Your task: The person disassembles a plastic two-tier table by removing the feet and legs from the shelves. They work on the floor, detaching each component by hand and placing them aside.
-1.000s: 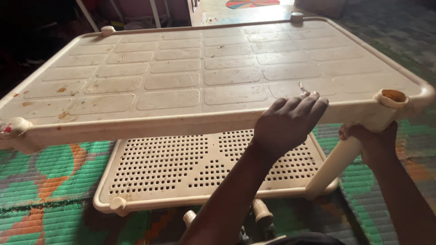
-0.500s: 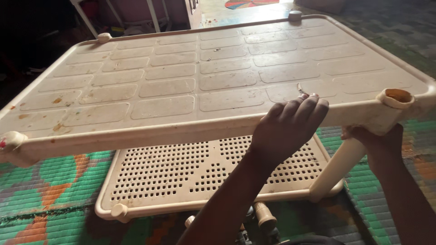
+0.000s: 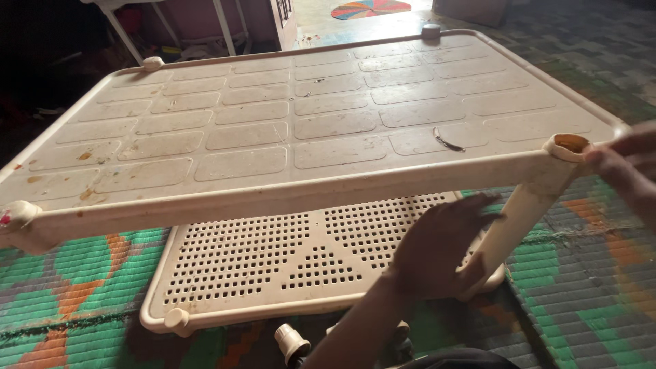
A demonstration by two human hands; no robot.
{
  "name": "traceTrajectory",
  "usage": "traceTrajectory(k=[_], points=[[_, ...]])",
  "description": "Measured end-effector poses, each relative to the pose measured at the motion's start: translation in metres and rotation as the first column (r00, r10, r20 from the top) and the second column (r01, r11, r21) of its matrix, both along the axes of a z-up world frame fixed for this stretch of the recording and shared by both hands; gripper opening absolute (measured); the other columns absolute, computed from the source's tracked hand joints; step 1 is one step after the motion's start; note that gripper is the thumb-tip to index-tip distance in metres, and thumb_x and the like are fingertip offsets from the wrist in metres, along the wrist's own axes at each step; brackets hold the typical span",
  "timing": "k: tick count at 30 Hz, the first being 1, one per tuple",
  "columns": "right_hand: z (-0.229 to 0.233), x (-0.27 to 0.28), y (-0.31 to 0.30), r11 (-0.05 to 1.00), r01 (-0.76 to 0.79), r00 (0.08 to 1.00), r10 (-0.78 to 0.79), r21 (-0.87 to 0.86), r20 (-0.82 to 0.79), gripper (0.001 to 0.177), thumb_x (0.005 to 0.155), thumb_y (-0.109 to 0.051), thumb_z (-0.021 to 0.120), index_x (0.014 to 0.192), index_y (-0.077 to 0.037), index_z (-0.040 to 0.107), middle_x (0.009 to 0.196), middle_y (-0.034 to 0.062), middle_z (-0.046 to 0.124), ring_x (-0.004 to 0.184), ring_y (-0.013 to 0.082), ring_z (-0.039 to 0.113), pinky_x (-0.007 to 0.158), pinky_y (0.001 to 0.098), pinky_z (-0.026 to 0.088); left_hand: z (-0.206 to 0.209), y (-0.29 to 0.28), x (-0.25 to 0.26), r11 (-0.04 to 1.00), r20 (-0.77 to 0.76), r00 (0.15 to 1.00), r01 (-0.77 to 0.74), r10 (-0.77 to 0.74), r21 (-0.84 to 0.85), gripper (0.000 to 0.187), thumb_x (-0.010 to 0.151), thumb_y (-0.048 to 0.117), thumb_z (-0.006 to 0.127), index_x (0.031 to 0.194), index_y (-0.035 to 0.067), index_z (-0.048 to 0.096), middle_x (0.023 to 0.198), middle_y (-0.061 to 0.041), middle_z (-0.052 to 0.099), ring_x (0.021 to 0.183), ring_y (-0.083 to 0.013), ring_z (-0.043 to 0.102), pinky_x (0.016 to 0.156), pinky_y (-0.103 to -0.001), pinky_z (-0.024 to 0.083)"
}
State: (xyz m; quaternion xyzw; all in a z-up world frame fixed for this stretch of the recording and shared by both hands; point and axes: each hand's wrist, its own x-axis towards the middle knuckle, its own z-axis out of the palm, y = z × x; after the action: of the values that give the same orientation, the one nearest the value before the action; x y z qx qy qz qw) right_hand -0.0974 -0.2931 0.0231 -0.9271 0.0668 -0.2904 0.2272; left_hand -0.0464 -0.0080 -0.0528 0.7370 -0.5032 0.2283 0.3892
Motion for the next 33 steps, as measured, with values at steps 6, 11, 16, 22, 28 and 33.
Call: traceTrajectory(k=[6,11,16,22,28,33], points=[[0.049,0.054,0.024,0.975,-0.113,0.993,0.107,-0.193,-0.041,0.031,0.096,-0.036,0.075,0.094,-0.005,0.076,0.08,0.0073,0.071,0.071,0.0171,0.067,0.065,0.0345,0.055,-0.027,-0.088,0.059,0.892,-0.724,0.524,0.211,-0.449,-0.401,0.099,0.071,0.048,0.09,0.148,0.0,0.05,0.143,-0.021,0.06,0.135,-0.0324,0.057,0.112,-0.045,0.046],[0.037,0.081,0.022,0.939,-0.341,0.939,0.342,-0.03,0.039,0.034,0.095,-0.039,0.076,0.083,-0.007,0.074,0.073,0.0006,0.066,0.062,0.0075,0.056,0.058,0.0254,0.046,-0.03,-0.134,0.095,0.846,-0.818,0.359,0.464,-0.45,-0.262,0.097,0.07,0.046,0.09,0.145,-0.003,0.055,0.137,-0.025,0.064,0.128,-0.0344,0.061,0.108,-0.045,0.049],[0.028,0.088,0.009,0.967,-0.254,0.958,0.254,0.017,-0.137,0.033,0.093,-0.038,0.073,0.081,-0.007,0.076,0.061,0.0055,0.062,0.052,0.0131,0.054,0.049,0.0316,0.043,-0.04,-0.167,0.08,0.744,-0.678,0.326,0.421,-0.658,-0.519,0.079,0.071,0.03,0.09,0.13,-0.01,0.058,0.121,-0.028,0.068,0.113,-0.032,0.068,0.099,-0.042,0.058],[0.031,0.092,0.018,1.0,-0.026,0.993,0.027,0.017,-0.117,0.032,0.094,-0.038,0.076,0.084,-0.007,0.079,0.06,0.0063,0.066,0.051,0.0152,0.061,0.05,0.0324,0.048,-0.039,-0.172,0.058,0.844,-0.492,0.758,0.141,-0.428,-0.517,0.063,0.074,0.017,0.079,0.13,-0.001,0.056,0.115,-0.012,0.067,0.11,-0.0208,0.069,0.09,-0.034,0.06],[0.032,0.087,0.026,1.0,0.009,1.0,-0.009,0.013,0.025,0.025,0.094,-0.027,0.077,0.083,-0.005,0.078,0.061,0.0062,0.065,0.054,0.0141,0.061,0.054,0.031,0.047,-0.026,-0.162,0.049,0.869,-0.468,0.805,0.114,-0.365,-0.481,0.056,0.078,0.02,0.077,0.127,0.0,0.059,0.111,-0.012,0.07,0.104,-0.0194,0.072,0.094,-0.034,0.061],[0.029,0.084,0.029,0.999,0.006,0.997,-0.008,0.033,0.078,0.026,0.095,-0.022,0.077,0.077,-0.003,0.076,0.057,0.0055,0.064,0.058,0.0125,0.06,0.057,0.0288,0.046,-0.021,-0.161,0.044,0.89,-0.508,0.811,0.032,-0.289,-0.455,0.065,0.073,0.025,0.078,0.131,0.002,0.059,0.115,-0.013,0.071,0.111,-0.0242,0.072,0.095,-0.036,0.06]])
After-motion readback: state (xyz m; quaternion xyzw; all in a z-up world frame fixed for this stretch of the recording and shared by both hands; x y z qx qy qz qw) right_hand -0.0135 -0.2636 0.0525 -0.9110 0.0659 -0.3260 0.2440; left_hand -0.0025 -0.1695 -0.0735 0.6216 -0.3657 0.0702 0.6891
